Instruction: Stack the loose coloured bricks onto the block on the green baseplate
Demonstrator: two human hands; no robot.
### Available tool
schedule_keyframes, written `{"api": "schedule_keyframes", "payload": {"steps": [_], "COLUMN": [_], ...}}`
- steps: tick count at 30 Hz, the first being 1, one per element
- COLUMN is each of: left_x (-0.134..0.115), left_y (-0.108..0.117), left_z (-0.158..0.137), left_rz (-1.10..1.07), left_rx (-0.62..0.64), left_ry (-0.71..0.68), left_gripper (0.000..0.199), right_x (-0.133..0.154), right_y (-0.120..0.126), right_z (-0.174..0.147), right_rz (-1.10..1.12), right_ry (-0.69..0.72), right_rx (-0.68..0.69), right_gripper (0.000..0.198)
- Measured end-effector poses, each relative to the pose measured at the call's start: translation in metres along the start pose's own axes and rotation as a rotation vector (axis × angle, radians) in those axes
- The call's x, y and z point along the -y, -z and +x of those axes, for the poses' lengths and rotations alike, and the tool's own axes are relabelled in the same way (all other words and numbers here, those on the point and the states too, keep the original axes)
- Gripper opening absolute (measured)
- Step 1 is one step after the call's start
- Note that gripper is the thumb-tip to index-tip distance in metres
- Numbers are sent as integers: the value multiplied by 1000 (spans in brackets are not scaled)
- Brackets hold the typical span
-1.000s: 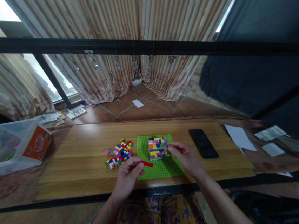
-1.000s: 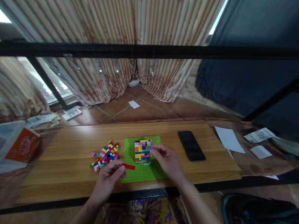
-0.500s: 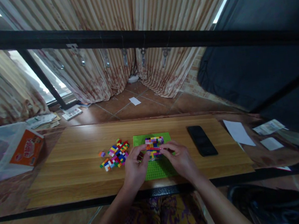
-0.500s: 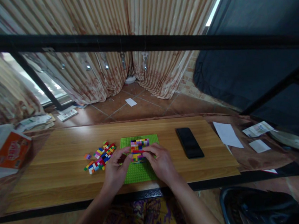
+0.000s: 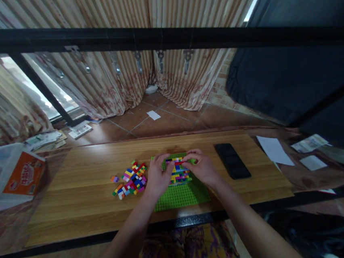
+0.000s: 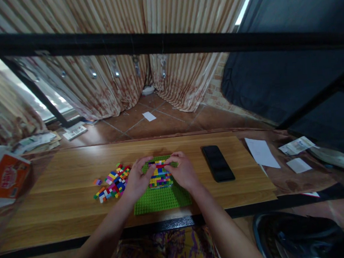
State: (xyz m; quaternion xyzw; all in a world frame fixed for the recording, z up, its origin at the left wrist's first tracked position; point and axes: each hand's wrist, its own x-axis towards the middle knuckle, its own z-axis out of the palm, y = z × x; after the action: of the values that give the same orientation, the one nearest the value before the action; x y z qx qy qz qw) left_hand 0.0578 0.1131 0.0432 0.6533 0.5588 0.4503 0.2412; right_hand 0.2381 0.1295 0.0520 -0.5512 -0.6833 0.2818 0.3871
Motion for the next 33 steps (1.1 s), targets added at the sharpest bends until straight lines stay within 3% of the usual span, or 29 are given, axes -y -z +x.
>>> {"api": "schedule_keyframes", "payload": {"steps": [4, 10, 16, 23, 29, 33], "left_x": [6, 14, 12, 5, -1, -6], "left_y": [-8, -19, -22, -25, -24, -8], "left_z": [4, 0, 1, 4, 3, -8], "left_rz": [-57, -221, -365, -473, -366, -252], "left_rx": [46, 44, 43, 5, -23, -78], "left_ry": [69, 191, 288, 373, 313, 235], "left_gripper": [22, 21, 21, 17, 15, 24], "right_x": [-8, -11, -6, -6, -9, -11], "right_y": [-6, -16, -26, -31, -30, -25], "right_z": [-2, -6, -9, -11, -10, -15], "right_rz": [104, 448, 685, 718, 723, 662], "right_ry": [-93, -302, -384, -413, -391, -335], "right_rx": [-66, -121, -115, -172, -131, -147], "right_gripper": [10, 35, 29, 27, 28, 33]}}
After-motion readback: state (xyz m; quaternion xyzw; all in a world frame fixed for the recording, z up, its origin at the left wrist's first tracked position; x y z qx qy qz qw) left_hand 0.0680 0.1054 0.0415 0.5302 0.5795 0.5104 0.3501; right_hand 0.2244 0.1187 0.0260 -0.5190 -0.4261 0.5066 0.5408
